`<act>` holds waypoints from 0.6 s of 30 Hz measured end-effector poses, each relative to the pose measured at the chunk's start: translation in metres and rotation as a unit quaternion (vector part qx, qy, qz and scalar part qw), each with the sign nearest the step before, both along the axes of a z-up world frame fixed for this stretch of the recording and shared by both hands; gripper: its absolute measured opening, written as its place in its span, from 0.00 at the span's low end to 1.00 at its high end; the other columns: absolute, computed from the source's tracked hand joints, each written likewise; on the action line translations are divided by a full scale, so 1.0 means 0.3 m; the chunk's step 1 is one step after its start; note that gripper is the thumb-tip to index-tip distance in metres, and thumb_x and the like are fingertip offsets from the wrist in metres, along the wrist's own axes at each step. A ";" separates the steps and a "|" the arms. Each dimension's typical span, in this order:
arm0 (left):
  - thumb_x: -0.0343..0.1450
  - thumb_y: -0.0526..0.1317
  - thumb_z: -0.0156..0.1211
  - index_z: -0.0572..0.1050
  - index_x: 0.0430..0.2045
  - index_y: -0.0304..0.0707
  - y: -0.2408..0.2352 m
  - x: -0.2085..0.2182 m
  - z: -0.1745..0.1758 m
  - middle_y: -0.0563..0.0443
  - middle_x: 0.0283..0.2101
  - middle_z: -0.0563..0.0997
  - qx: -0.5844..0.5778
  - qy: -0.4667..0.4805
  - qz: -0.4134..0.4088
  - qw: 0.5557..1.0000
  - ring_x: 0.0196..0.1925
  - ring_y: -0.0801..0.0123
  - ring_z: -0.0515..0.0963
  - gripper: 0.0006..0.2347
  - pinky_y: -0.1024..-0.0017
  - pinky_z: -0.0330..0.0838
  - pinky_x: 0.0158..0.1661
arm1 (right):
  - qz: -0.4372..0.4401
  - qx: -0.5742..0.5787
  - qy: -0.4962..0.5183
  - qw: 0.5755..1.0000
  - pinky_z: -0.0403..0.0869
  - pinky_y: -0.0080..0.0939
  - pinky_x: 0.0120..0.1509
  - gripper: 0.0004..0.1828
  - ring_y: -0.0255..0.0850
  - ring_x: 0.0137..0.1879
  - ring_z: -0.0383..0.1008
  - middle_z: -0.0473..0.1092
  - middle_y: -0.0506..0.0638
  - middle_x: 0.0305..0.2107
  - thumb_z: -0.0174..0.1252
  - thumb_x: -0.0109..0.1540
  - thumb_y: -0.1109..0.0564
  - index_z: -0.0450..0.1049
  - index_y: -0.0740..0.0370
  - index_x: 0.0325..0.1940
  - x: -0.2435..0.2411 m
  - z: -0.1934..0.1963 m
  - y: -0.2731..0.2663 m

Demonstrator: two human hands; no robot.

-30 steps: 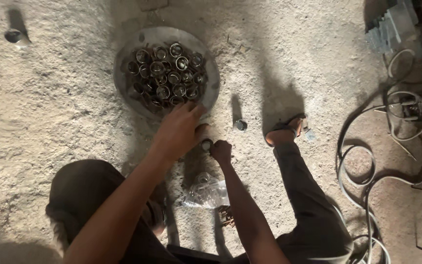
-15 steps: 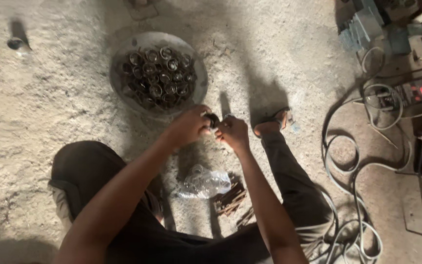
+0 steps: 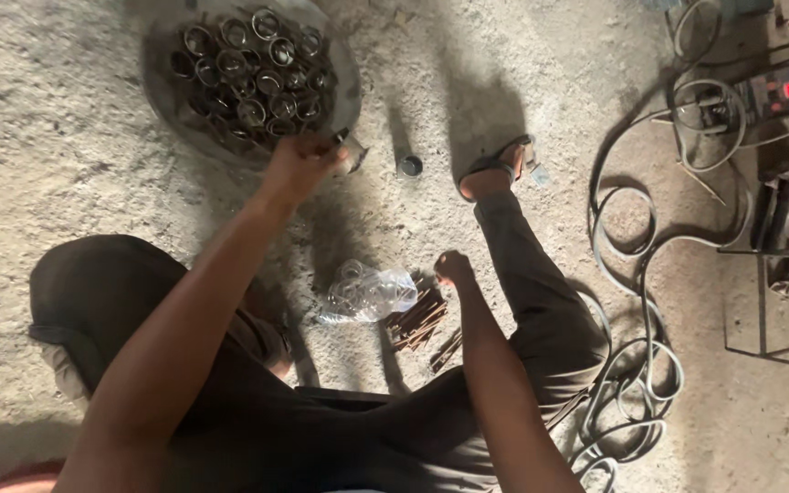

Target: The person picks up small metal cups and inserts thin metal rods into them while sitting on a concrete floor.

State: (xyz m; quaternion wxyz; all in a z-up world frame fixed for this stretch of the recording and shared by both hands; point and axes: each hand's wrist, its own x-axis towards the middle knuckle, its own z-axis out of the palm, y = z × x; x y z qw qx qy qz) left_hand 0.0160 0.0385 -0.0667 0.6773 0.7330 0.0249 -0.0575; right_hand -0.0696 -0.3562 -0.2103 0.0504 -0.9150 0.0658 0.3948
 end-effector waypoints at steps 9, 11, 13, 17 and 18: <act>0.66 0.39 0.74 0.82 0.36 0.36 -0.016 -0.037 0.292 0.47 0.45 0.83 0.107 -0.148 -0.103 0.978 0.48 0.59 0.82 0.10 0.59 0.75 0.51 | 0.130 0.154 -0.254 0.946 0.77 0.59 0.42 0.12 0.63 0.42 0.76 0.71 0.67 0.44 0.60 0.61 0.55 0.80 0.52 0.48 -0.155 -0.113 0.119; 0.64 0.38 0.76 0.82 0.35 0.37 -0.014 -0.039 0.324 0.47 0.47 0.82 0.128 -0.169 -0.109 0.971 0.51 0.57 0.80 0.10 0.57 0.73 0.53 | 0.130 0.097 -0.172 0.972 0.77 0.58 0.48 0.09 0.60 0.45 0.78 0.74 0.62 0.41 0.59 0.65 0.52 0.79 0.51 0.48 -0.150 -0.130 0.115; 0.60 0.37 0.80 0.82 0.32 0.35 -0.019 -0.039 0.341 0.44 0.50 0.80 0.159 -0.242 -0.091 0.953 0.55 0.50 0.77 0.13 0.54 0.70 0.54 | 0.183 0.070 -0.145 0.970 0.78 0.56 0.51 0.08 0.56 0.47 0.79 0.76 0.59 0.39 0.60 0.64 0.50 0.80 0.50 0.45 -0.134 -0.139 0.100; 0.60 0.38 0.80 0.81 0.33 0.39 -0.014 -0.035 0.337 0.44 0.56 0.76 0.113 -0.218 -0.091 0.965 0.61 0.51 0.73 0.13 0.57 0.71 0.58 | 0.297 0.034 -0.118 0.947 0.78 0.54 0.51 0.10 0.52 0.47 0.79 0.77 0.55 0.38 0.65 0.56 0.48 0.81 0.51 0.38 -0.092 -0.115 0.087; 0.60 0.38 0.80 0.80 0.32 0.40 -0.010 -0.032 0.335 0.46 0.56 0.76 0.109 -0.220 -0.096 0.965 0.61 0.52 0.75 0.13 0.57 0.72 0.59 | 0.301 0.016 -0.091 0.949 0.78 0.54 0.50 0.11 0.52 0.47 0.79 0.78 0.55 0.37 0.66 0.55 0.47 0.81 0.52 0.38 -0.076 -0.097 0.080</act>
